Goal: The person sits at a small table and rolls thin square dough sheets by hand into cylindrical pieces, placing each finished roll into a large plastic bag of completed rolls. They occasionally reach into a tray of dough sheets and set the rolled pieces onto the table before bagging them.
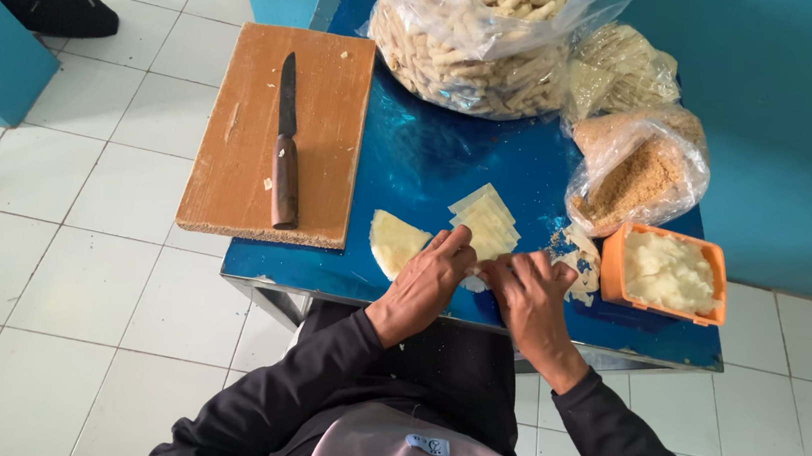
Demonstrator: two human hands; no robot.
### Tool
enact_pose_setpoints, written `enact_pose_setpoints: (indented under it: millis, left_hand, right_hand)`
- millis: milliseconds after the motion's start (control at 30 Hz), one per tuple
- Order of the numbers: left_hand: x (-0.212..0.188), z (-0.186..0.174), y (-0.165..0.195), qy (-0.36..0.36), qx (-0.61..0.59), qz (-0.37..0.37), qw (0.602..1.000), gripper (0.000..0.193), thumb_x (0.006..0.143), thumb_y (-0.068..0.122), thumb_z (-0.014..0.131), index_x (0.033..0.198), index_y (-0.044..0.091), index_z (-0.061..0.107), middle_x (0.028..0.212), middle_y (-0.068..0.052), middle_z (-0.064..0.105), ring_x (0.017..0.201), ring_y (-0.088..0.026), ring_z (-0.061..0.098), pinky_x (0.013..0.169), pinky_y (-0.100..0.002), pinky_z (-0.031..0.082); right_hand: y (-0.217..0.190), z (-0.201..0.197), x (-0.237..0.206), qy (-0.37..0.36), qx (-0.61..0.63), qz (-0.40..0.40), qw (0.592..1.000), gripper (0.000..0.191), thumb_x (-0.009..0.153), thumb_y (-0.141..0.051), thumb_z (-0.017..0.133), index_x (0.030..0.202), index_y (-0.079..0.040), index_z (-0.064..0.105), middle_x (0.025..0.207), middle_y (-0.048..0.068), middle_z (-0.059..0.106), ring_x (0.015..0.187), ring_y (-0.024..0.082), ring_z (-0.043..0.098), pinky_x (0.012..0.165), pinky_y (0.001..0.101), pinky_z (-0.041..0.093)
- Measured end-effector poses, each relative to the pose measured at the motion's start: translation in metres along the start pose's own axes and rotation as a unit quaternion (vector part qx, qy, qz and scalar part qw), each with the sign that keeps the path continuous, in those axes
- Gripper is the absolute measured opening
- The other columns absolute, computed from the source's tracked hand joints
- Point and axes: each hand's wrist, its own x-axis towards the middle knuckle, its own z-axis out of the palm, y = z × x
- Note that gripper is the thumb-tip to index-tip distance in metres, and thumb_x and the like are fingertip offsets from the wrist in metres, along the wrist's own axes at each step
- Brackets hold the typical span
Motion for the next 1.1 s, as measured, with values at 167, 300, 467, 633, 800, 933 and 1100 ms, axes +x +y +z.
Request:
enact_pose_setpoints:
  millis: [167, 300, 467, 633, 800, 933, 1100]
  left_hand:
    - [0.002, 0.003, 0.002, 0.034, 0.016, 0.0, 0.999, 0.003, 0.092, -0.001, 0.059, 0.09, -0.002, 0.056, 0.101, -0.017, 0.049, 0.096, -0.037, 0.055, 0.087, -0.043, 0.047]
    - [-0.006, 0.0, 0.007, 0.072, 0.041, 0.063, 0.995, 0.014, 0.09, 0.003, 0.061, 0.099, -0.006, 0.056, 0.103, -0.018, 0.05, 0.104, -0.041, 0.055, 0.086, -0.045, 0.046]
    - [-0.025, -0.001, 0.017, 0.017, 0.03, -0.006, 0.999, 0.027, 0.096, 0.004, 0.059, 0.121, -0.005, 0.058, 0.121, -0.02, 0.053, 0.109, -0.036, 0.055, 0.089, -0.044, 0.048]
    - [-0.031, 0.003, 0.017, 0.005, 0.151, 0.034, 0.988, 0.038, 0.095, 0.011, 0.06, 0.131, -0.002, 0.057, 0.133, -0.015, 0.055, 0.125, -0.031, 0.053, 0.098, -0.039, 0.046]
    - [-0.032, 0.005, 0.018, 0.005, 0.153, 0.025, 0.988, 0.039, 0.097, 0.017, 0.062, 0.131, -0.002, 0.057, 0.134, -0.015, 0.055, 0.126, -0.031, 0.052, 0.1, -0.039, 0.044]
    - [-0.033, 0.008, 0.017, 0.001, 0.159, 0.024, 0.987, 0.04, 0.097, 0.017, 0.063, 0.131, -0.001, 0.057, 0.133, -0.014, 0.055, 0.126, -0.03, 0.053, 0.1, -0.039, 0.044]
    - [-0.033, 0.008, 0.016, -0.003, 0.148, 0.017, 0.989, 0.037, 0.097, 0.017, 0.063, 0.13, 0.0, 0.058, 0.132, -0.015, 0.056, 0.124, -0.03, 0.053, 0.1, -0.04, 0.044]
  right_hand:
    - [-0.027, -0.032, -0.001, 0.041, -0.055, -0.006, 0.998, 0.041, 0.091, -0.007, 0.068, 0.131, -0.019, 0.068, 0.118, -0.007, 0.065, 0.106, 0.015, 0.054, 0.085, 0.0455, 0.026]
    - [-0.036, -0.032, -0.002, 0.005, -0.119, 0.018, 0.993, 0.052, 0.089, -0.003, 0.065, 0.138, -0.022, 0.066, 0.13, -0.004, 0.059, 0.112, 0.018, 0.051, 0.084, 0.0456, 0.026]
    - [-0.025, -0.013, 0.005, -0.017, -0.131, 0.032, 0.991, 0.062, 0.092, -0.003, 0.064, 0.149, -0.027, 0.057, 0.149, -0.002, 0.045, 0.118, 0.022, 0.044, 0.086, 0.0481, 0.028]
    - [-0.002, 0.008, 0.029, -0.079, -0.135, 0.058, 0.986, 0.079, 0.086, 0.005, 0.066, 0.155, -0.031, 0.049, 0.153, 0.001, 0.042, 0.116, 0.023, 0.045, 0.089, 0.0454, 0.034]
    - [0.025, 0.006, 0.04, 0.025, 0.185, -0.002, 0.982, 0.078, 0.096, 0.001, 0.064, 0.165, -0.021, 0.034, 0.131, -0.001, 0.062, 0.112, 0.019, 0.057, 0.099, 0.0429, 0.037]
    - [0.018, 0.014, 0.051, 0.024, 0.162, 0.019, 0.986, 0.078, 0.084, -0.016, 0.079, 0.154, -0.019, 0.045, 0.102, -0.004, 0.074, 0.095, 0.019, 0.056, 0.091, 0.0397, 0.042]
    - [0.032, -0.011, 0.072, 0.017, 0.256, 0.104, 0.961, 0.064, 0.097, -0.017, 0.073, 0.155, -0.011, 0.048, 0.104, 0.0, 0.075, 0.097, 0.014, 0.062, 0.091, 0.0334, 0.049]
